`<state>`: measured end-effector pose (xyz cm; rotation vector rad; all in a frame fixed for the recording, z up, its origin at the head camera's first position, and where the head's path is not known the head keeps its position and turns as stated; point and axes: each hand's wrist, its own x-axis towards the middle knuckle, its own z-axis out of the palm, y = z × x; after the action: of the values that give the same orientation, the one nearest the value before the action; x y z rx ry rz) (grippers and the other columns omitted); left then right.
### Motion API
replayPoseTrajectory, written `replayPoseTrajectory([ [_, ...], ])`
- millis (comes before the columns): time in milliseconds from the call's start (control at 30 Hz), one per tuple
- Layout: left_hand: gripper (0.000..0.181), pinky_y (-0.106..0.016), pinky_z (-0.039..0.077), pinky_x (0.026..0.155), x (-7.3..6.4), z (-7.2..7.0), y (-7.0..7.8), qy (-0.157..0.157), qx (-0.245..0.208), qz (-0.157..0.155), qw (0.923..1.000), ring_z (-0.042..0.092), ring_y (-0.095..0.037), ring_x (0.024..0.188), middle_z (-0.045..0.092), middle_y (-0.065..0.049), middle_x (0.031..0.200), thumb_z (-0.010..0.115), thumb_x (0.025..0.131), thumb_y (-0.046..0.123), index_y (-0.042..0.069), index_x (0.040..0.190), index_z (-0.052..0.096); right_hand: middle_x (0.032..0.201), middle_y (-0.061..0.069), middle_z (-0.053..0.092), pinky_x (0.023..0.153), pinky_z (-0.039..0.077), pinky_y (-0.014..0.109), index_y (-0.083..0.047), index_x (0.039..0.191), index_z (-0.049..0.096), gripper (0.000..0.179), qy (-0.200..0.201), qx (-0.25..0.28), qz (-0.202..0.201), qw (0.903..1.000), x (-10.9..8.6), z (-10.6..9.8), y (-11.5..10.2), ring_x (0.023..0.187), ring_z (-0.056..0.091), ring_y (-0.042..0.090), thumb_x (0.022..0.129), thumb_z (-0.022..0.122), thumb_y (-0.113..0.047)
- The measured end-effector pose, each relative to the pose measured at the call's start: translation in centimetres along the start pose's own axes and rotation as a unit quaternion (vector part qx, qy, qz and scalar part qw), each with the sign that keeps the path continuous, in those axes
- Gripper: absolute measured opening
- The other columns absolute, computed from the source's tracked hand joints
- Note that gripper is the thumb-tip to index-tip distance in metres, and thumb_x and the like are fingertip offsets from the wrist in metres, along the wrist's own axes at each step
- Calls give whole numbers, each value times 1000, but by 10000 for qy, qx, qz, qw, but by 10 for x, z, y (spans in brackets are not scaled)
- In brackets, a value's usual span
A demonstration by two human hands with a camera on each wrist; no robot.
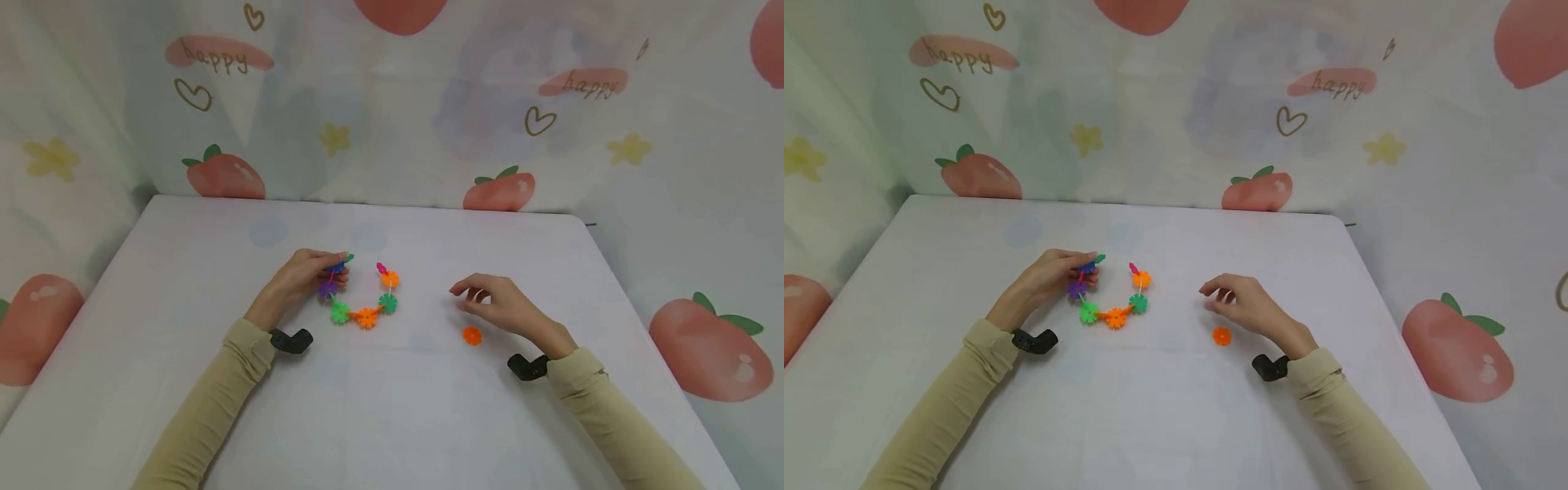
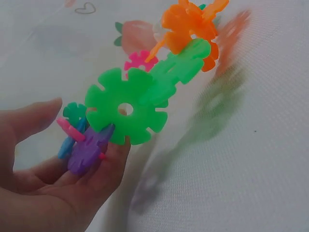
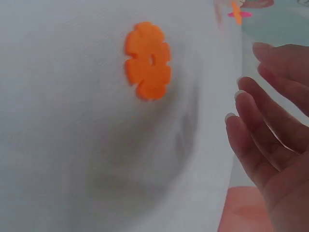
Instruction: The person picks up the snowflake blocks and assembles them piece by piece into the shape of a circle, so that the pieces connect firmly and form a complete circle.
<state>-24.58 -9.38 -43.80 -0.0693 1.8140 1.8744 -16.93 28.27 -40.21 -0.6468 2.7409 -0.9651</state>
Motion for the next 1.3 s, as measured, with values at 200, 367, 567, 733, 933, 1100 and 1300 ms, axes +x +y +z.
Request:
replayPoseTrajectory([
  [200, 46, -27, 62, 81, -2, 0, 3, 19, -33, -44, 10000, 73, -14, 76, 75, -6, 91, 68, 101, 26, -13, 126, 63, 101, -1, 73, 82, 57, 33, -9, 110, 75, 21, -230, -106, 249, 9994, -24, -1, 10, 86, 63, 13, 89, 79, -8],
  [367, 46, -27, 62, 80, -1, -1, 3, 10, -24, -53, 10000, 72, -13, 76, 74, -8, 94, 67, 102, 25, -12, 128, 62, 95, -3, 72, 79, 56, 29, -9, 108, 75, 24, -419, -198, 321, 9984, -36, -1, 16, 82, 61, 8, 86, 83, -9],
  [567, 46, -28, 62, 81, -1, -2, 3, 12, -17, -4, 10000, 72, -13, 77, 74, -11, 98, 65, 103, 25, -13, 128, 61, 89, -3, 68, 74, 53, 25, -12, 104, 75, 28, -342, -124, 274, 9990, -41, 4, 20, 78, 59, 8, 81, 89, -18],
  [733, 48, -28, 62, 81, 0, -2, 2, -35, -1, -22, 10000, 72, -13, 77, 73, -13, 102, 64, 104, 26, -13, 131, 59, 86, -1, 63, 69, 50, 24, -10, 99, 73, 26, -196, -235, -118, 9995, -42, 9, 22, 76, 58, 14, 79, 90, -14],
  [933, 48, -28, 62, 82, 0, -3, 2, -85, -36, -66, 9999, 72, -13, 78, 71, -16, 109, 63, 104, 25, -13, 133, 57, 83, -5, 62, 69, 50, 23, -13, 95, 65, 25, -368, -222, 226, 9988, -39, 10, 18, 76, 57, 9, 82, 86, -11],
  [1100, 48, -28, 62, 83, -1, -3, 2, -123, -102, -67, 9998, 72, -13, 78, 71, -19, 112, 64, 104, 24, -14, 132, 58, 88, -6, 68, 72, 53, 23, -13, 99, 66, 17, -300, 3, 339, 9990, -30, 12, 16, 78, 61, 7, 89, 79, -8],
  [1300, 44, -27, 62, 81, 1, -3, 0, -120, -191, -115, 9997, 72, -13, 77, 73, -17, 109, 66, 103, 21, -14, 129, 62, 95, 0, 72, 82, 55, 22, -14, 106, 71, 14, 73, 347, 418, 9985, -13, 16, 10, 85, 69, 10, 95, 71, -6],
])
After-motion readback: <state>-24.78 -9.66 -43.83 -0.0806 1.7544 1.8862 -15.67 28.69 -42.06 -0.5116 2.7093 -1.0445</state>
